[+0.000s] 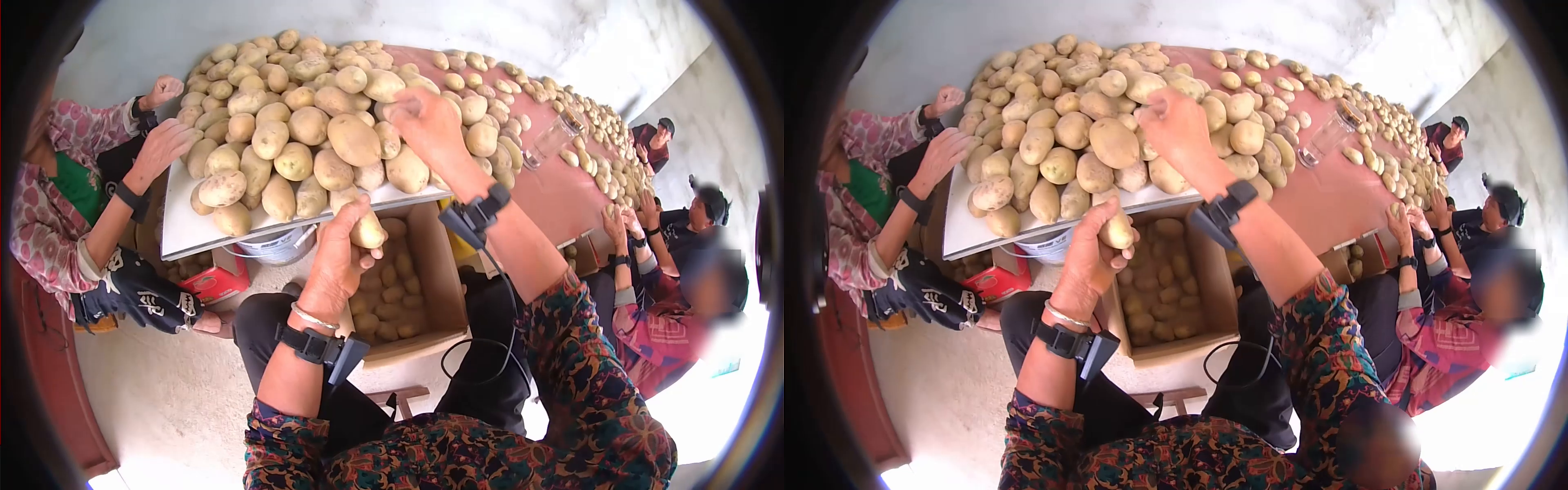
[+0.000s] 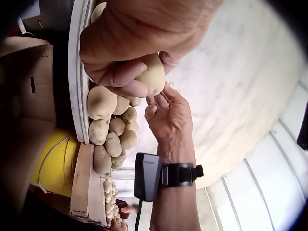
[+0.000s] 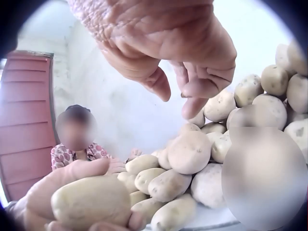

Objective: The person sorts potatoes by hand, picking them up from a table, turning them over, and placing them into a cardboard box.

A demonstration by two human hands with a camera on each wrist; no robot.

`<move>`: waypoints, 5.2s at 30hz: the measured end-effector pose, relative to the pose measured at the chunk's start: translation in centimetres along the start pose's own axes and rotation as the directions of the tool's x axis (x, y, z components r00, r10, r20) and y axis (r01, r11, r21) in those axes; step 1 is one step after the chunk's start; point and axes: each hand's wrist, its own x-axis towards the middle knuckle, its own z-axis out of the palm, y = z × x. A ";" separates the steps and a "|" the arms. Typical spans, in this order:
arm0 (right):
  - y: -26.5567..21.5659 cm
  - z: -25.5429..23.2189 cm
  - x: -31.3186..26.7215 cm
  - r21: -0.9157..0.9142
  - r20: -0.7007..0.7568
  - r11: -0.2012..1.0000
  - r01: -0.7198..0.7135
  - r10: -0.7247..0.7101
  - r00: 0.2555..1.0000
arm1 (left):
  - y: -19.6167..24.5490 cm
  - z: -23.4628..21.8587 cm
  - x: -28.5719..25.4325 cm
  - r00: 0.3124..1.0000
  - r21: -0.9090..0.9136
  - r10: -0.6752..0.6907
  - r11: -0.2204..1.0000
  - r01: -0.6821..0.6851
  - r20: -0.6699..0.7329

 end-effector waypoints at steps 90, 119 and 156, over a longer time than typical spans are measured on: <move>8.2 5.0 3.0 -0.552 0.274 0.775 0.308 -0.181 0.945 | 0.0 -1.6 -2.3 0.806 -0.039 0.448 0.865 -0.500 -0.386; 5.9 -3.3 -13.4 0.543 0.497 0.543 -0.640 0.407 0.766 | 0.6 -0.2 -3.9 0.734 -0.170 0.635 0.717 -0.676 -0.240; 2.9 -2.5 -12.5 0.652 0.329 0.417 -0.633 0.597 0.732 | 0.0 -0.1 -1.8 0.809 -0.230 0.521 0.781 -0.581 -0.272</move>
